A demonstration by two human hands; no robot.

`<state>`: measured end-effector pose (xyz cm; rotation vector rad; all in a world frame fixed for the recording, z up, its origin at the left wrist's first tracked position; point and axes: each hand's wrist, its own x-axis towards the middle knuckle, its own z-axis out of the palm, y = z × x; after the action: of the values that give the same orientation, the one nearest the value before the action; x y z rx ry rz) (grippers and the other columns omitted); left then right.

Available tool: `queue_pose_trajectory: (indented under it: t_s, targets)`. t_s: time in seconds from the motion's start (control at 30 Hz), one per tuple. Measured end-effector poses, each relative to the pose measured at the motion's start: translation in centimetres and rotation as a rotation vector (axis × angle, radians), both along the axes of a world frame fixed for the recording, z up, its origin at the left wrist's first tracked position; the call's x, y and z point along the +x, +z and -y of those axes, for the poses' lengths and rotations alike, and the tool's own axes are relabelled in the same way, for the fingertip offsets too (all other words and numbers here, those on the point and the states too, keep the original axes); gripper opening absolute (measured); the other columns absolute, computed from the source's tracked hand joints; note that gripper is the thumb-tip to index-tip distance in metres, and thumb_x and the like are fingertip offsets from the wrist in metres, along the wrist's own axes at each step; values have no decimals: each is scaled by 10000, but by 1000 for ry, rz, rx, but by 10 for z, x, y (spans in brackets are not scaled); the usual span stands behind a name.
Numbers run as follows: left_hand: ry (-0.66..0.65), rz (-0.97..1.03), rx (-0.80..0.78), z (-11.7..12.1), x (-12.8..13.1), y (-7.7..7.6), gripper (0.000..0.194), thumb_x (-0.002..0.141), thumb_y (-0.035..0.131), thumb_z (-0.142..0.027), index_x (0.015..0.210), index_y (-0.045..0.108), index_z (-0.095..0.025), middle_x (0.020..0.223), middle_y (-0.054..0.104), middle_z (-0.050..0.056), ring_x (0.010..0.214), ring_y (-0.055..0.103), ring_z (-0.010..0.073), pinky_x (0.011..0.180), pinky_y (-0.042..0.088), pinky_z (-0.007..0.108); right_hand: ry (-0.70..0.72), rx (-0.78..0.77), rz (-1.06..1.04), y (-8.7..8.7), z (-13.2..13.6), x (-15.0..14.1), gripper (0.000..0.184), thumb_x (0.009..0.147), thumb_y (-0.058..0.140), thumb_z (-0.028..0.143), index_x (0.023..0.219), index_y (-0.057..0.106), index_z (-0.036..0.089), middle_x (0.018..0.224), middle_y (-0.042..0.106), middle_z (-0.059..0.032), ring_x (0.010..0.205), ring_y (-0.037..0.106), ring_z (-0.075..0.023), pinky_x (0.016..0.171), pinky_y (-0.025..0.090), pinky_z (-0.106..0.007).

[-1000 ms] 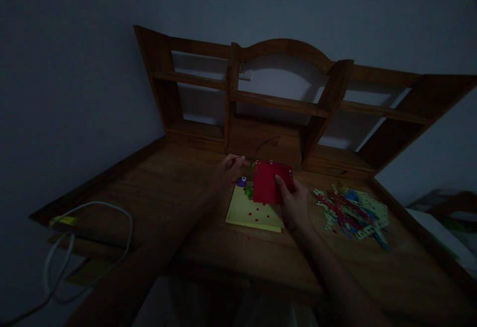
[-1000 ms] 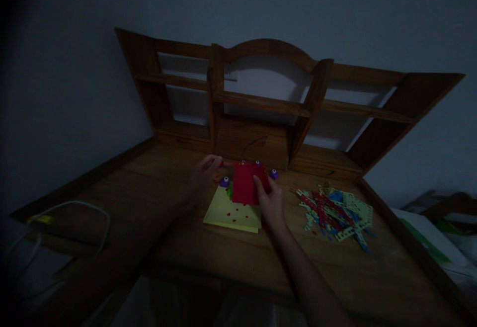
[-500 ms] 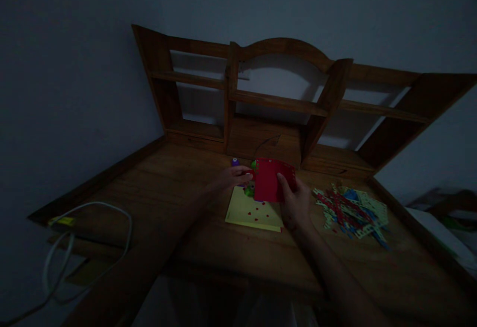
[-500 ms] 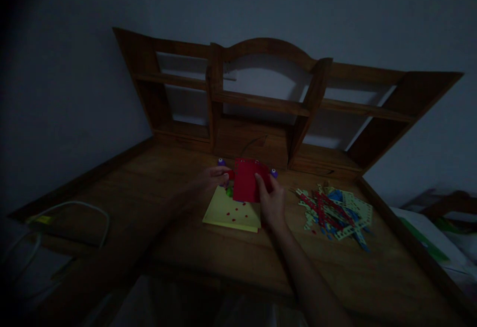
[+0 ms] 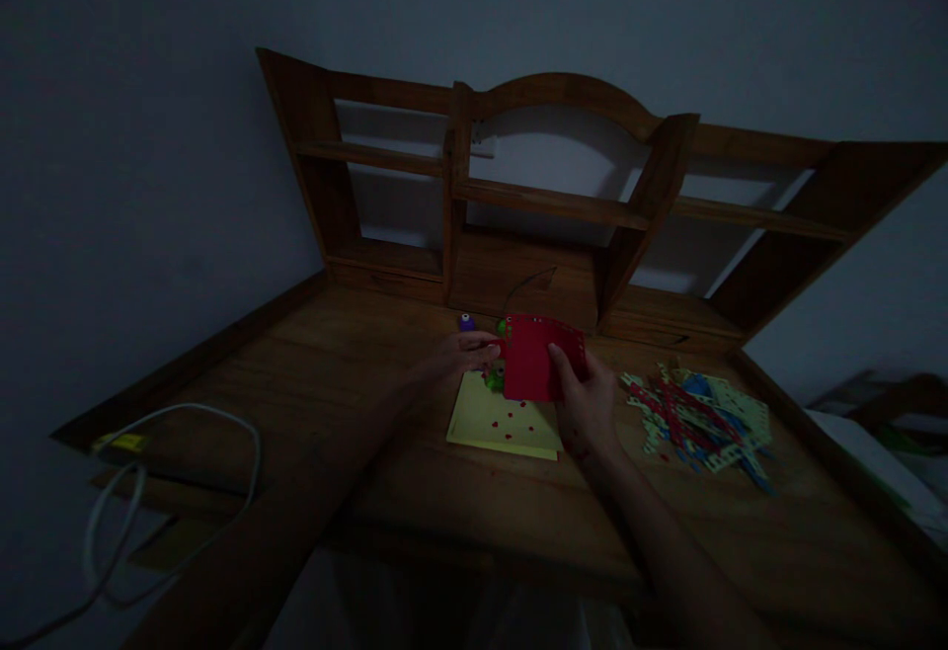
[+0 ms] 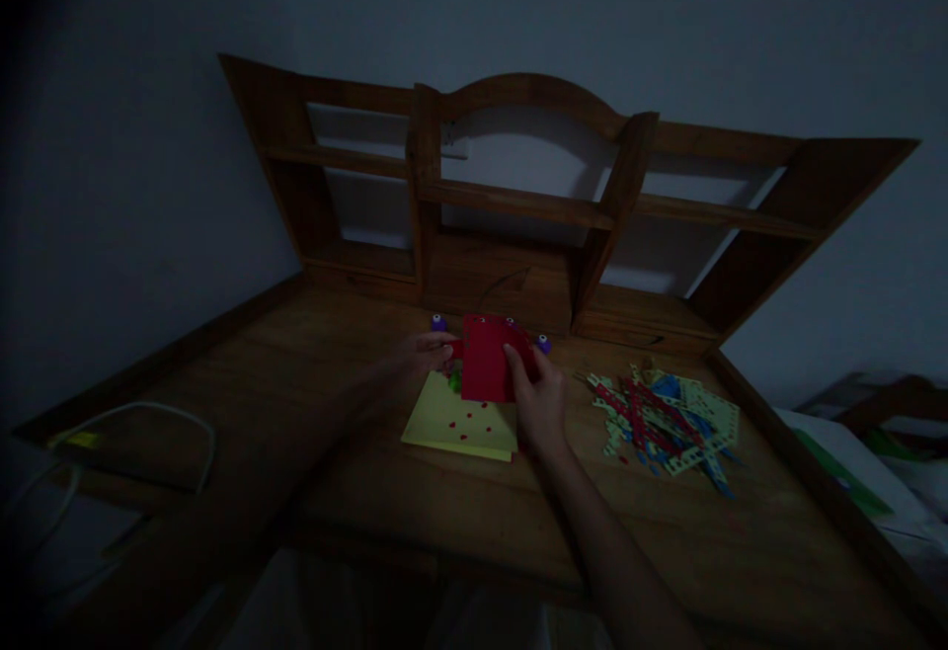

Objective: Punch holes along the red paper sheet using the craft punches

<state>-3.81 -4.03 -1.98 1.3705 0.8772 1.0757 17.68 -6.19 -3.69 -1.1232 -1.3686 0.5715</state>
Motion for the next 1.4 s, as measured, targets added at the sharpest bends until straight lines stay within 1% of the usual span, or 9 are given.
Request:
queue_pose_trajectory:
  t_s: [0.1, 0.3, 0.5, 0.6, 0.8, 0.97, 1.1, 1.2, 1.4]
  targets:
    - [-40, -19, 12, 1, 0, 1, 329, 704, 745, -430, 891, 719, -161, 812, 699, 67, 721, 617, 170, 654, 430, 286, -7, -1, 14, 1, 0, 0, 371, 833, 596, 511, 865, 703, 157, 749, 675, -21, 665, 565, -173, 592, 441, -259]
    - [-82, -58, 31, 0, 0, 2, 326, 693, 748, -425, 867, 716, -152, 778, 687, 60, 705, 600, 164, 644, 411, 283, 43, -23, 22, -2, 0, 0, 379, 840, 594, 502, 969, 704, 163, 816, 691, -32, 704, 583, -177, 612, 457, -262]
    - [-106, -83, 45, 0, 0, 2, 304, 695, 747, -417, 860, 718, -163, 753, 672, 44, 683, 586, 155, 639, 404, 280, 33, -30, 36, -8, -2, 0, 396, 820, 609, 534, 883, 704, 155, 754, 680, -32, 658, 564, -168, 586, 446, -259]
    - [-116, -89, 41, 1, 2, 0, 301, 699, 743, -421, 851, 717, -163, 739, 667, 42, 655, 581, 151, 616, 402, 277, 23, -6, 49, -7, -1, 0, 396, 823, 608, 532, 909, 708, 159, 801, 694, -42, 686, 578, -175, 621, 463, -271]
    - [-125, -77, 37, 0, 3, -2, 305, 692, 753, -404, 879, 720, -166, 789, 686, 49, 665, 593, 151, 616, 418, 272, 51, -33, 31, -7, -1, -1, 385, 838, 600, 516, 990, 705, 179, 873, 714, -51, 745, 612, -198, 661, 486, -294]
    - [-133, -51, 28, 0, 3, -3, 314, 693, 755, -414, 897, 722, -177, 828, 701, 67, 731, 630, 182, 642, 447, 284, 37, -17, 68, -7, -1, 0, 374, 837, 602, 511, 969, 713, 179, 873, 716, -56, 745, 614, -203, 654, 486, -298]
    - [-151, -23, 20, -3, 5, -7, 362, 665, 776, -433, 920, 721, -182, 871, 710, 78, 810, 652, 216, 705, 480, 308, 50, -23, 68, -7, -1, 0, 356, 847, 596, 498, 996, 706, 195, 887, 718, -56, 770, 627, -210, 672, 495, -307]
    - [-144, -7, 17, -7, 6, -13, 368, 668, 778, -420, 944, 715, -184, 961, 708, 83, 863, 652, 219, 761, 488, 315, 36, -25, 83, -8, -1, 0, 352, 843, 601, 499, 985, 711, 197, 884, 722, -61, 766, 632, -214, 670, 495, -312]
    - [-93, -30, 6, -9, 8, -22, 352, 674, 773, -405, 926, 707, -168, 986, 702, 90, 854, 647, 213, 755, 490, 307, 68, -18, 96, -6, 0, -1, 376, 849, 588, 500, 1033, 707, 194, 893, 722, -67, 762, 632, -212, 681, 502, -325]
